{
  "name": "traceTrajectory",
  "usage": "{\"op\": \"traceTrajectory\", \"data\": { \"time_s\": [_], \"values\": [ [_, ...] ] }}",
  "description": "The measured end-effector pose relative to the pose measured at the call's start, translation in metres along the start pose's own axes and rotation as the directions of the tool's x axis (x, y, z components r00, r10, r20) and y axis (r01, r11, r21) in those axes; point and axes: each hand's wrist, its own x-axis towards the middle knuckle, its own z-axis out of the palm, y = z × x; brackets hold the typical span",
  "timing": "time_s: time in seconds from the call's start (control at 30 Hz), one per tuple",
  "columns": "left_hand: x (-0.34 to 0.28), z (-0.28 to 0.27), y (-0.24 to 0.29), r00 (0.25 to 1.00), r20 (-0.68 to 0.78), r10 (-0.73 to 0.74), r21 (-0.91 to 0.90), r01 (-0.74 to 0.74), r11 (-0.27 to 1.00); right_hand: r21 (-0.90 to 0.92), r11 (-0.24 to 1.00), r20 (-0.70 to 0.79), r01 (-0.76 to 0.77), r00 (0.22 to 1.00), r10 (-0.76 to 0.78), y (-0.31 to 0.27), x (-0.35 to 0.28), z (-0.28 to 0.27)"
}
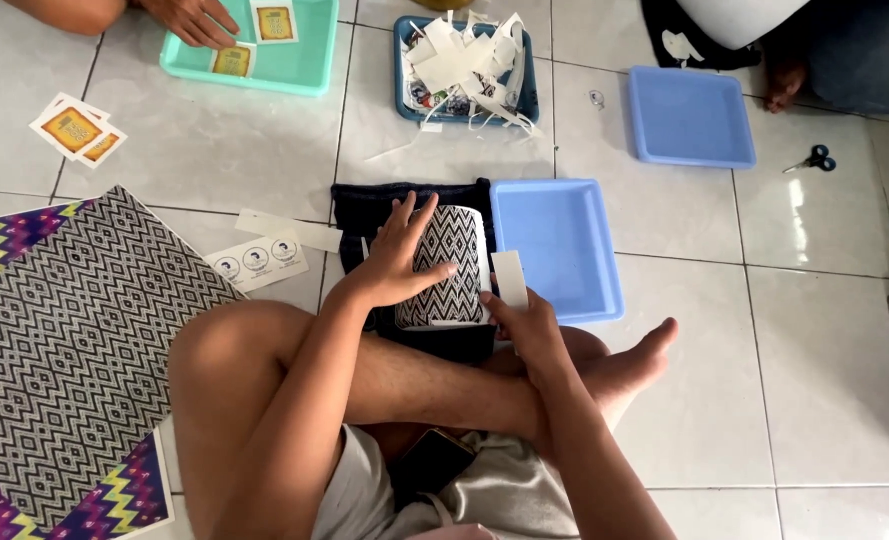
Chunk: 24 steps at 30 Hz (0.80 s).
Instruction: The person sits on the floor and applies a patterned decorative sticker to a white mug. They smooth the sticker around the curved surface, peel off the backing, and press the edges to adhere it. Other people nearby handle similar items and materials.
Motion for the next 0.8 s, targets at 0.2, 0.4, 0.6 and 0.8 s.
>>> {"op": "traceTrajectory", "data": {
  "time_s": [0.2,0.4,0.6,0.8],
  "values": [
    [0.011,-0.004,-0.01,1.0,-0.006,0.013,0.01,-0.013,1.0,-0.035,0.999,0.007,-0.009,1.0,0.01,-0.006,0.0,0.002],
    [0.015,-0.005,-0.011,1.0,-0.005,-0.01,0.005,0.01,1.0,-0.028,0.999,0.029,-0.039,0.999,0.04,0.002,0.007,-0.003],
    [0.021,-0.015,-0.004,0.989,-0.138,-0.048,-0.154,0.027,0.988,0.02,0.998,0.08,-0.058,0.995,0.056,-0.006,0.001,0.0],
    [0.021,-0.017,0.009,0.984,-0.128,-0.127,-0.282,0.087,0.955,0.006,0.997,0.084,-0.083,0.993,0.082,-0.01,-0.002,0.001]
  ]
}}
